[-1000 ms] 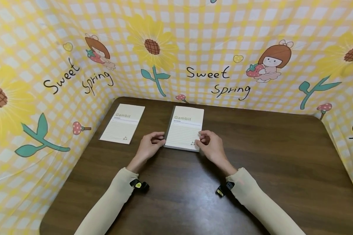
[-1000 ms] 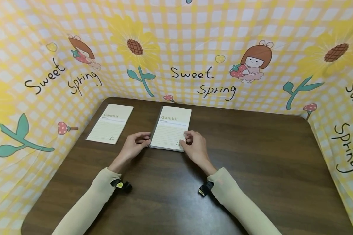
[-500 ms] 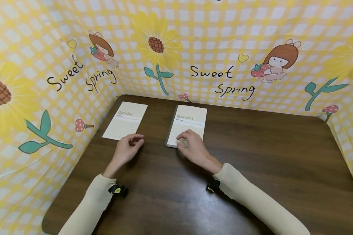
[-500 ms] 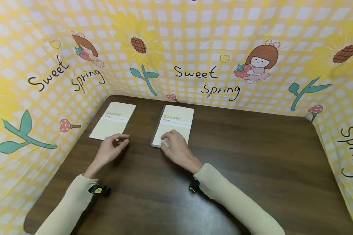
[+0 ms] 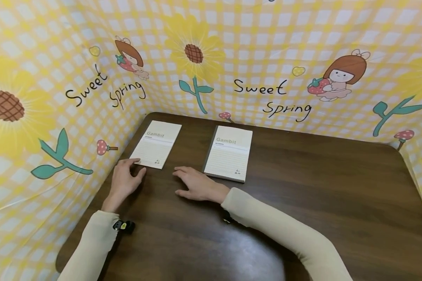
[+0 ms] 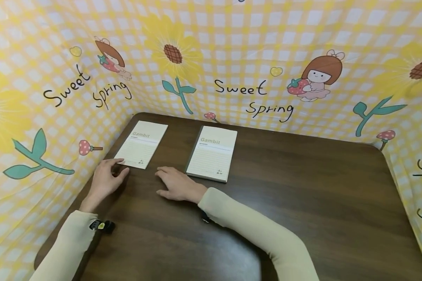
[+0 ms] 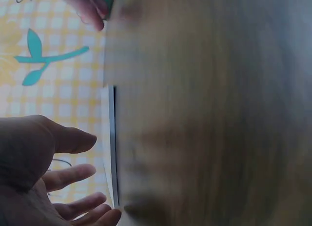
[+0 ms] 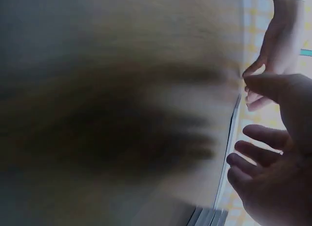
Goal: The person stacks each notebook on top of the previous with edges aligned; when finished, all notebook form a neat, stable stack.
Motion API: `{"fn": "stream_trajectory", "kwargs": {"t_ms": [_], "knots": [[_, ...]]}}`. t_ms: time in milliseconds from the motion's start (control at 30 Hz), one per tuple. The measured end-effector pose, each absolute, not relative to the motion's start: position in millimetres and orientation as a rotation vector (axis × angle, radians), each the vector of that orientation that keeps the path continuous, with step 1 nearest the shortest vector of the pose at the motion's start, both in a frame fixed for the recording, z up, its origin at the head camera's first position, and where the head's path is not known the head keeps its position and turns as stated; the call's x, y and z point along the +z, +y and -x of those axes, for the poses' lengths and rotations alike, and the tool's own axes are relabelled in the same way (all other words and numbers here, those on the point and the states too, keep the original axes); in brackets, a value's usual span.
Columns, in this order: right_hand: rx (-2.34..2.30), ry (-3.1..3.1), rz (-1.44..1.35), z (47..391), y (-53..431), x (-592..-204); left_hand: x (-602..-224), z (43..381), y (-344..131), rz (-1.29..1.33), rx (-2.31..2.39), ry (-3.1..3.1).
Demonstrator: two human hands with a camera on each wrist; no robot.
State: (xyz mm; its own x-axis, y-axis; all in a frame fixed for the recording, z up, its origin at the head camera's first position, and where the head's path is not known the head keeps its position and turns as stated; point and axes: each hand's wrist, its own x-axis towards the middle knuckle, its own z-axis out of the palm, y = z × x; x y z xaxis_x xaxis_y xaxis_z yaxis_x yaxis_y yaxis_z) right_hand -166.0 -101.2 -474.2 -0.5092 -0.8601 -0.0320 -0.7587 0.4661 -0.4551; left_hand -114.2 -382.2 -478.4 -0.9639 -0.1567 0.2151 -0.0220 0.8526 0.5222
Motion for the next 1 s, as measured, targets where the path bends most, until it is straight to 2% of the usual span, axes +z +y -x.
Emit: {"fn": "stream_trajectory", "kwargs": {"t_ms": [367, 600, 1000], "knots": [[-0.406, 2.342, 1.434, 179, -136, -479, -483, 126, -389, -0.02, -0.674, -3.193], [-0.338, 2.408, 1.431, 182, -143, -480, -480, 124, -387, 0.045, -0.521, -3.206], [-0.239, 2.461, 1.45, 164, -125, -479, -472, 83, -363, 0.15, -0.331, -3.218]]}}
